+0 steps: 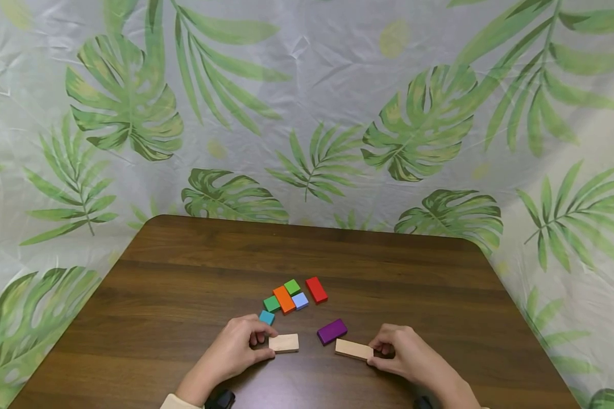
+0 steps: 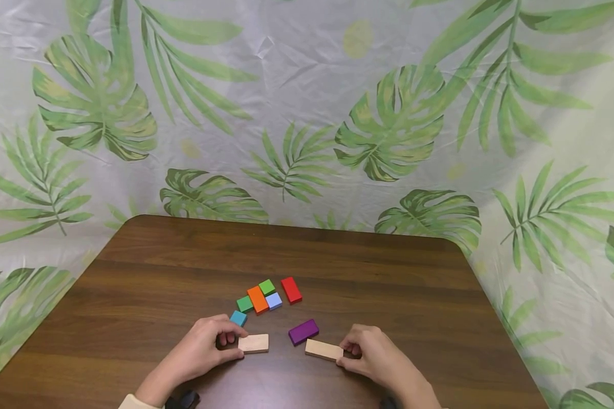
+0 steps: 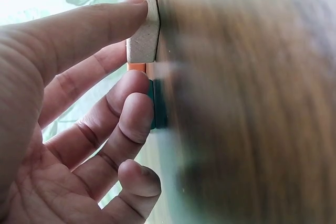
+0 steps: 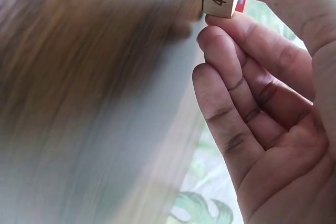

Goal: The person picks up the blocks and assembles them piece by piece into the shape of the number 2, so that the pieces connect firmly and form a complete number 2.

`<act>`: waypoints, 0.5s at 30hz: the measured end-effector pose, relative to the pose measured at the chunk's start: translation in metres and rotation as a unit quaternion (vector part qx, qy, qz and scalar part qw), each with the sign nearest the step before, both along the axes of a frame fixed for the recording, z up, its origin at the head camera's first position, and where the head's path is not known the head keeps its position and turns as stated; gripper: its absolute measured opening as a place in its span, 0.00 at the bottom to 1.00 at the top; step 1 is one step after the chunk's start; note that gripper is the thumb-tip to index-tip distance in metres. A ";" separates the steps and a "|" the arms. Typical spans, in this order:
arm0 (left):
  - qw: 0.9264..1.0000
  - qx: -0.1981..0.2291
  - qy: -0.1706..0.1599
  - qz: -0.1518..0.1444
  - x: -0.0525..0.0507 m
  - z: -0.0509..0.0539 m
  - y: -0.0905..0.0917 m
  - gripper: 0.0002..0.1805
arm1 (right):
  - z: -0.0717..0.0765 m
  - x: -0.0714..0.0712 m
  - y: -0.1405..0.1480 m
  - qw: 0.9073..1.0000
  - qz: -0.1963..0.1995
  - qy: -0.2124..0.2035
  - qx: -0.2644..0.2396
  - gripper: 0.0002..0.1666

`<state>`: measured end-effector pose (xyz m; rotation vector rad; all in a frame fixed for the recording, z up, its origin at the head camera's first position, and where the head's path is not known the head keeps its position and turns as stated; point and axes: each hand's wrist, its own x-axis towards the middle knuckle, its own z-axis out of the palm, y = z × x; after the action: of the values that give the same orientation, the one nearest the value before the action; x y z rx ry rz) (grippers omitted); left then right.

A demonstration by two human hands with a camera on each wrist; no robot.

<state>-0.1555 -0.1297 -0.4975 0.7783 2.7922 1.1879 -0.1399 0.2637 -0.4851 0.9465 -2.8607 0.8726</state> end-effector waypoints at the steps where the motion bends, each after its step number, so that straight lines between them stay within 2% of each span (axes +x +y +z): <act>1: 1.000 0.000 0.000 -0.001 0.000 0.000 0.000 0.13 | 0.000 0.000 -0.001 1.000 0.000 -0.002 0.002 0.07; 15: 1.000 -0.004 0.006 -0.007 0.004 0.001 0.003 0.13 | 0.006 -0.004 -0.018 1.000 0.000 -0.024 0.016 0.06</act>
<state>-0.1517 -0.1267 -0.4967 0.8058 2.7948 1.1740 -0.1437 0.2456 -0.4788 0.9399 -2.9237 0.8639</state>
